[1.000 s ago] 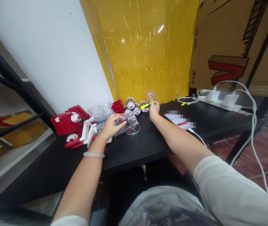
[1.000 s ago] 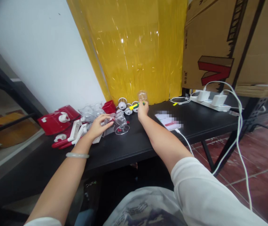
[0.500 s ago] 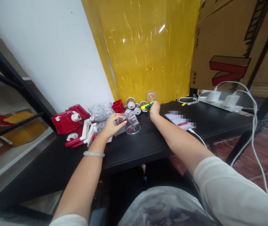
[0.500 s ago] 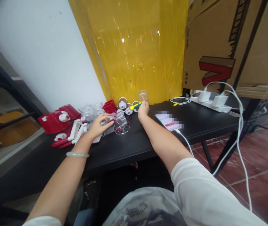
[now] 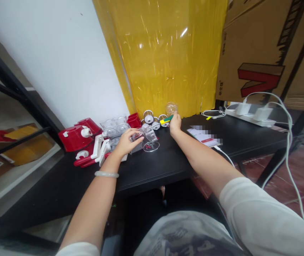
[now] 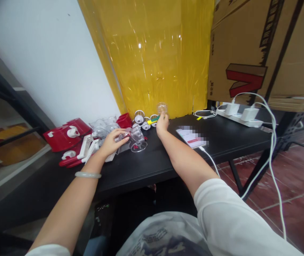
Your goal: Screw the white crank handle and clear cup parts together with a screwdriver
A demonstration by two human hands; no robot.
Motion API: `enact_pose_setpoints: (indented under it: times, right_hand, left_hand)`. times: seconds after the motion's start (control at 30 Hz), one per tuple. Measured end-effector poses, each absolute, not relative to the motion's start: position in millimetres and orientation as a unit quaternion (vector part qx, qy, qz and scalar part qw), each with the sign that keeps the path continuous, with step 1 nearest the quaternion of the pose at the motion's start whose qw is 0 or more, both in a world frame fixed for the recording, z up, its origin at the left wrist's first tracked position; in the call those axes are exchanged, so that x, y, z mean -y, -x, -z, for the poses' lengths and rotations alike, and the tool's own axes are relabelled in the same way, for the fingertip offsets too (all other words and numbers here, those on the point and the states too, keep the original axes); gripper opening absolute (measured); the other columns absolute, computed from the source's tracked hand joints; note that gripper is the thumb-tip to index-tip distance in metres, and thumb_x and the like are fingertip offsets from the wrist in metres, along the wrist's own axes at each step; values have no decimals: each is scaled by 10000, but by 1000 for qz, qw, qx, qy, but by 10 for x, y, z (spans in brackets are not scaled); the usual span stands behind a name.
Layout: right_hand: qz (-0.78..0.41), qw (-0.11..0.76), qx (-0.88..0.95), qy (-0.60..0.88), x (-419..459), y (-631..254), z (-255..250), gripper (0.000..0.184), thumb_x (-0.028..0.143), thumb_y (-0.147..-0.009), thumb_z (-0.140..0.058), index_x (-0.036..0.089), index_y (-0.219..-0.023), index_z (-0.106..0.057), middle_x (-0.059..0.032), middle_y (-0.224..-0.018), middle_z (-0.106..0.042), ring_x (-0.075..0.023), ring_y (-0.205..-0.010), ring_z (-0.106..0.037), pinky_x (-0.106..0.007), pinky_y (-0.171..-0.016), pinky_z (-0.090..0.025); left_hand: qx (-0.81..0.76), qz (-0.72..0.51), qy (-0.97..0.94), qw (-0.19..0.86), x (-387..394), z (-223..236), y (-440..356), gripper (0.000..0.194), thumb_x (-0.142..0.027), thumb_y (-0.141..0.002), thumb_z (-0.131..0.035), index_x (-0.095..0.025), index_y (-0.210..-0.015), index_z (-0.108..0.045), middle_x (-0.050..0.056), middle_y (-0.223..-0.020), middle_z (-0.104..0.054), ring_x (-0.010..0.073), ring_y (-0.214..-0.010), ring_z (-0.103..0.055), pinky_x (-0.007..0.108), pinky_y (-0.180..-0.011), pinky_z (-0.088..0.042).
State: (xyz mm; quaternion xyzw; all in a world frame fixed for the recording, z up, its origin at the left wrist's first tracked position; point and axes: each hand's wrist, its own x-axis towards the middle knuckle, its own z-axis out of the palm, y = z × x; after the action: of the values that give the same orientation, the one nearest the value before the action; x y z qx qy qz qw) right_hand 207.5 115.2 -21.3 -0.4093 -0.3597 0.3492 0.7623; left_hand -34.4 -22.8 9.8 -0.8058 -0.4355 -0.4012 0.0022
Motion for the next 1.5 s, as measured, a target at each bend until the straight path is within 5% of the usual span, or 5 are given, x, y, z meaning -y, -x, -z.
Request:
enact_pose_setpoints:
  times: [0.47,0.6,0.83,1.13,1.5]
  right_hand:
    - [-436,754,268,411,-947,-2053,50,196,267,-849,-390,211,-868,-578,26,-757,-550,-125,-600,-559,-244,-525,-483]
    - [-410,753,289,427,-946,-2045,57,141,353,-877,-486,223,-844,-531,60,-670,-505,-113,-526,-519,-243,-512,-459]
    - [-362,763,331,421,-1005,-2050,128,336,572,-878,-532,242,-833,-491,63,-668,-502,-114,-593,-523,-233,-580,-470]
    - [-422,764,287,394,-937,-2043,62,243,298,-894,-327,214,-893,-555,9,-823,-558,-133,-635,-579,-258,-534,-484]
    - [-386,754,311,431,-1010,-2043,109,253,479,-873,-533,227,-895,-535,65,-651,-511,-120,-511,-504,-262,-539,-446]
  left_hand:
    - [438,400,805,-1,245,-108,333,325,-500,-840,-704,-214,-994,-721,106,-1150,-703,271,-1123,-652,482,-1021,-517]
    - [439,398,805,-3,243,-107,339,334,-505,-840,-702,-211,-997,-723,118,-1170,-697,279,-1139,-650,489,-1021,-517]
    - [441,400,804,-4,238,-105,338,344,-520,-837,-700,-215,-995,-722,119,-1176,-695,279,-1142,-649,493,-1024,-518]
    - [430,410,804,0,240,-102,327,339,-515,-837,-703,-209,-981,-718,115,-1144,-702,274,-1122,-657,491,-1045,-501]
    - [439,403,803,-3,233,-98,339,340,-527,-834,-700,-226,-992,-721,112,-1168,-700,278,-1137,-651,499,-1038,-508]
